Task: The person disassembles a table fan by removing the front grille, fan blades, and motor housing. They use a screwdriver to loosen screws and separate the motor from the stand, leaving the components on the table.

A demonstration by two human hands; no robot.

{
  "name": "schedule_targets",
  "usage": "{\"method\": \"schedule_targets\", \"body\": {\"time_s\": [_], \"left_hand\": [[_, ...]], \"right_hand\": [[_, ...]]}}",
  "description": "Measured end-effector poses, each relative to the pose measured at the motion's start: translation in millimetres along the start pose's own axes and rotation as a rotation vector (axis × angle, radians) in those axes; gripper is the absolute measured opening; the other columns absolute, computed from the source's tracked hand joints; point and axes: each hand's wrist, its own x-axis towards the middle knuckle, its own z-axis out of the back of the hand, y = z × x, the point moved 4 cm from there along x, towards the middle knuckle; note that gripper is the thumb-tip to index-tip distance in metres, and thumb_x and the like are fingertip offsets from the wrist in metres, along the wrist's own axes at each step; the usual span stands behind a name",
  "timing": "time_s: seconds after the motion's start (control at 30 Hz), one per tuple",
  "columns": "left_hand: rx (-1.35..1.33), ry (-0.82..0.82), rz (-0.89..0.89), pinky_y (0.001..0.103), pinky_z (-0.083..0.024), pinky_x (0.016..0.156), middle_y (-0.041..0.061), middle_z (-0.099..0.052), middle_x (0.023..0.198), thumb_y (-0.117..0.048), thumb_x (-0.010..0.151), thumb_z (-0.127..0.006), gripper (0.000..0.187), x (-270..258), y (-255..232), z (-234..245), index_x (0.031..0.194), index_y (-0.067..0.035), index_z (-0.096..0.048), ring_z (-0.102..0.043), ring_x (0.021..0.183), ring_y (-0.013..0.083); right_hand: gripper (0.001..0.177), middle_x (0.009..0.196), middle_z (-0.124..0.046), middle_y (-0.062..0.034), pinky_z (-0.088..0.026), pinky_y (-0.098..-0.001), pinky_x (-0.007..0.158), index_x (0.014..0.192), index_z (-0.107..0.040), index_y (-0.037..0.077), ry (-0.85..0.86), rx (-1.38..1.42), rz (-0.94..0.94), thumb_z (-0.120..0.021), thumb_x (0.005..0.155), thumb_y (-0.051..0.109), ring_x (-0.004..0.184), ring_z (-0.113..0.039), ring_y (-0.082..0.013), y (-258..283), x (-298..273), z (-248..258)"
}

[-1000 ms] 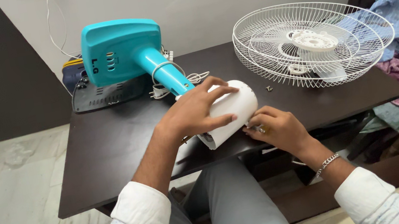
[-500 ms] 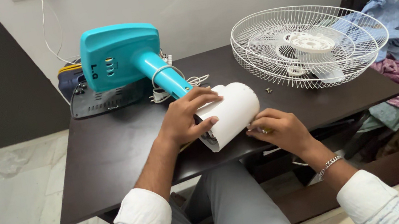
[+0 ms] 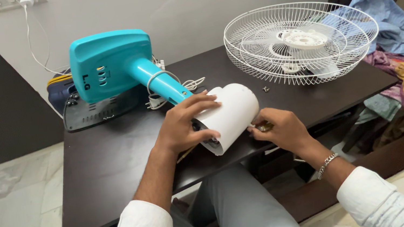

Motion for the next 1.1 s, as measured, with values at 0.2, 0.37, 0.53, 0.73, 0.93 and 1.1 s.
{"method": "schedule_targets", "body": {"time_s": [0.2, 0.37, 0.53, 0.73, 0.93, 1.1], "left_hand": [[0.010, 0.038, 0.001, 0.046, -0.049, 0.111, 0.007, -0.065, 0.140, -0.045, 0.068, -0.090, 0.068, -2, -2, 1, 0.128, -0.019, -0.072, -0.056, 0.138, 0.0326], [0.025, 0.020, -0.019, 0.047, -0.047, 0.114, 0.008, -0.064, 0.141, -0.044, 0.074, -0.089, 0.063, -6, -4, -1, 0.130, -0.019, -0.071, -0.055, 0.141, 0.0340], [0.040, 0.011, -0.020, 0.048, -0.048, 0.112, 0.008, -0.064, 0.141, -0.045, 0.073, -0.088, 0.064, -6, -4, 0, 0.129, -0.020, -0.072, -0.056, 0.140, 0.0343], [0.050, -0.004, -0.031, 0.048, -0.049, 0.112, 0.008, -0.064, 0.141, -0.047, 0.073, -0.088, 0.064, -7, -5, 0, 0.129, -0.021, -0.071, -0.056, 0.140, 0.0342], [0.066, -0.009, -0.023, 0.048, -0.050, 0.111, 0.007, -0.065, 0.139, -0.048, 0.073, -0.088, 0.064, -7, -6, 0, 0.128, -0.021, -0.072, -0.057, 0.139, 0.0332], [0.067, -0.017, -0.022, 0.047, -0.051, 0.110, 0.007, -0.065, 0.139, -0.049, 0.071, -0.087, 0.064, -6, -6, 0, 0.127, -0.021, -0.073, -0.057, 0.139, 0.0328]], "right_hand": [[0.024, 0.087, -0.077, -0.0054, -0.062, -0.0289, 0.069, 0.093, -0.071, 0.006, -0.041, 0.013, 0.043, -0.085, 0.079, 0.021, 0.076, -0.078, -0.0182, 7, -4, 3], [0.030, 0.084, -0.072, -0.0069, -0.061, -0.0314, 0.064, 0.085, -0.067, 0.005, -0.080, -0.086, 0.058, -0.087, 0.075, 0.025, 0.071, -0.074, -0.0185, 7, -3, 3], [0.024, 0.076, -0.068, -0.0042, -0.057, -0.0341, 0.060, 0.079, -0.071, 0.008, -0.009, -0.237, -0.007, -0.084, 0.086, 0.028, 0.066, -0.070, -0.0201, 1, -6, -1], [0.035, 0.082, -0.069, -0.0033, -0.059, -0.0308, 0.060, 0.086, -0.066, 0.004, -0.036, -0.113, 0.098, -0.088, 0.075, 0.028, 0.068, -0.071, -0.0189, 4, -5, 0], [0.024, 0.090, -0.071, -0.0029, -0.062, -0.0281, 0.062, 0.087, -0.068, 0.007, -0.015, -0.021, 0.183, -0.086, 0.078, 0.021, 0.069, -0.075, -0.0158, -4, -8, -1], [0.030, 0.078, -0.072, -0.0035, -0.059, -0.0304, 0.059, 0.081, -0.068, 0.007, 0.003, -0.172, -0.044, -0.091, 0.080, 0.026, 0.063, -0.073, -0.0169, -16, -9, -7]]}}
